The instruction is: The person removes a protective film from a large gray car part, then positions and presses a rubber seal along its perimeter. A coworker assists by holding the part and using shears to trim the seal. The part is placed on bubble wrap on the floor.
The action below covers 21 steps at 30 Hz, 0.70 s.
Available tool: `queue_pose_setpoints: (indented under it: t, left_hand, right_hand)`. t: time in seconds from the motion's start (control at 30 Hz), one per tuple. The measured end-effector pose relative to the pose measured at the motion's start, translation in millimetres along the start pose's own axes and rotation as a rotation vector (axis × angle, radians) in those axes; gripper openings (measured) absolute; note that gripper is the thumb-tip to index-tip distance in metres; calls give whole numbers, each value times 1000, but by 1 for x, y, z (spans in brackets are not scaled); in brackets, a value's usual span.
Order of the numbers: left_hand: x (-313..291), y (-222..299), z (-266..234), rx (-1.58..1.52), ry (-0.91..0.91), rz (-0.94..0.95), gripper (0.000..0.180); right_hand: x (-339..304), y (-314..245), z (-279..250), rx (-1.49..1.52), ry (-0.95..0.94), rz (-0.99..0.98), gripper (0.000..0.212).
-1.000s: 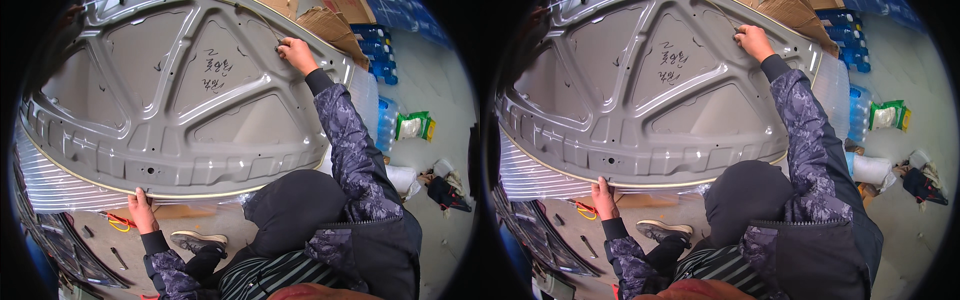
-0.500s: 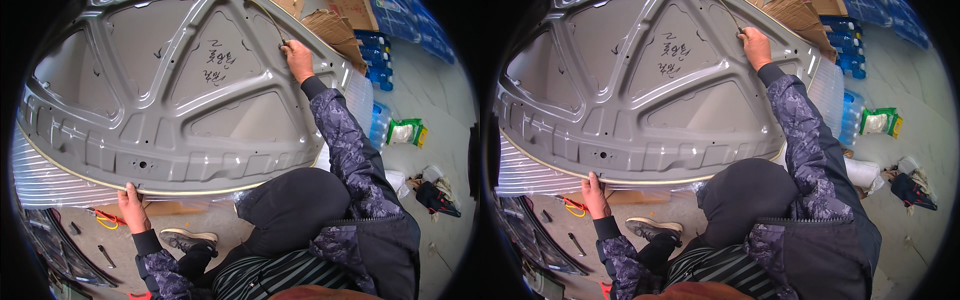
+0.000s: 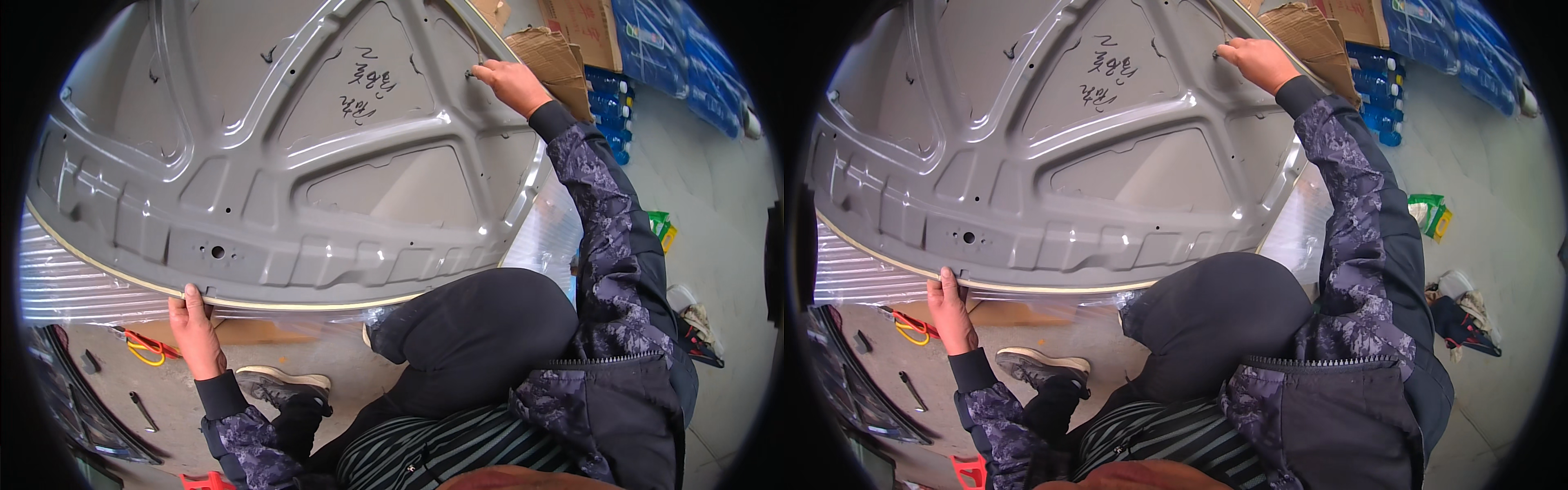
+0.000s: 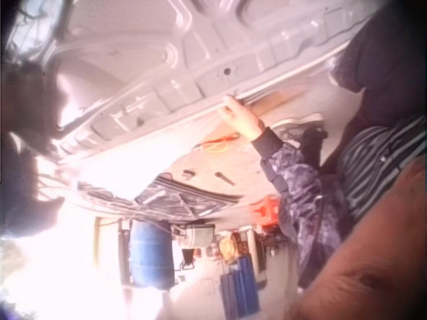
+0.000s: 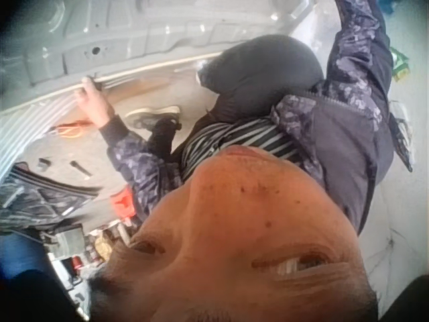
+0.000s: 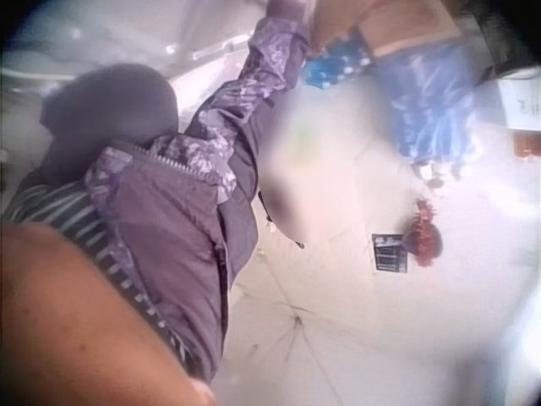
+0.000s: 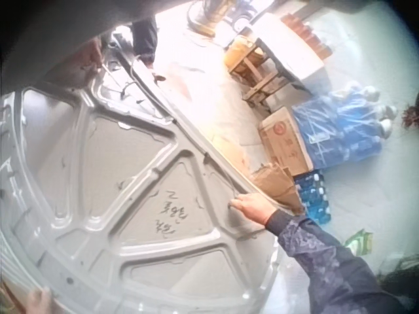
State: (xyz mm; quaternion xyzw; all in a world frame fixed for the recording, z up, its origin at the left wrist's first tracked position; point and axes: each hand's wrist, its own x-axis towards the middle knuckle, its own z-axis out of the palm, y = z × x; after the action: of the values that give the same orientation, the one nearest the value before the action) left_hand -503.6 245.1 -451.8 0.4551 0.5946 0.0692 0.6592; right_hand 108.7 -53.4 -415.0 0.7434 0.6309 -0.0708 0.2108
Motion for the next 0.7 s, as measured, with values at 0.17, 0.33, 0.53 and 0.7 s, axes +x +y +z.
queue_pose_setpoints:
  t: [0.17, 0.33, 0.53, 0.7]
  left_hand:
    - [0, -4, 0, 22, 28, 2, 32]
    - [-4, 2, 5, 27, 40, 10, 29]
    - [-4, 3, 8, 9, 42, 7, 28]
    - [-4, 2, 5, 12, 39, -7, 28]
  right_hand:
    - [3, -9, 11, 191, -11, 263, 10]
    - [7, -21, 13, 309, -34, 435, 3]
    - [2, -7, 4, -105, -64, -13, 12]
    - [3, -9, 6, -29, -24, 28, 8]
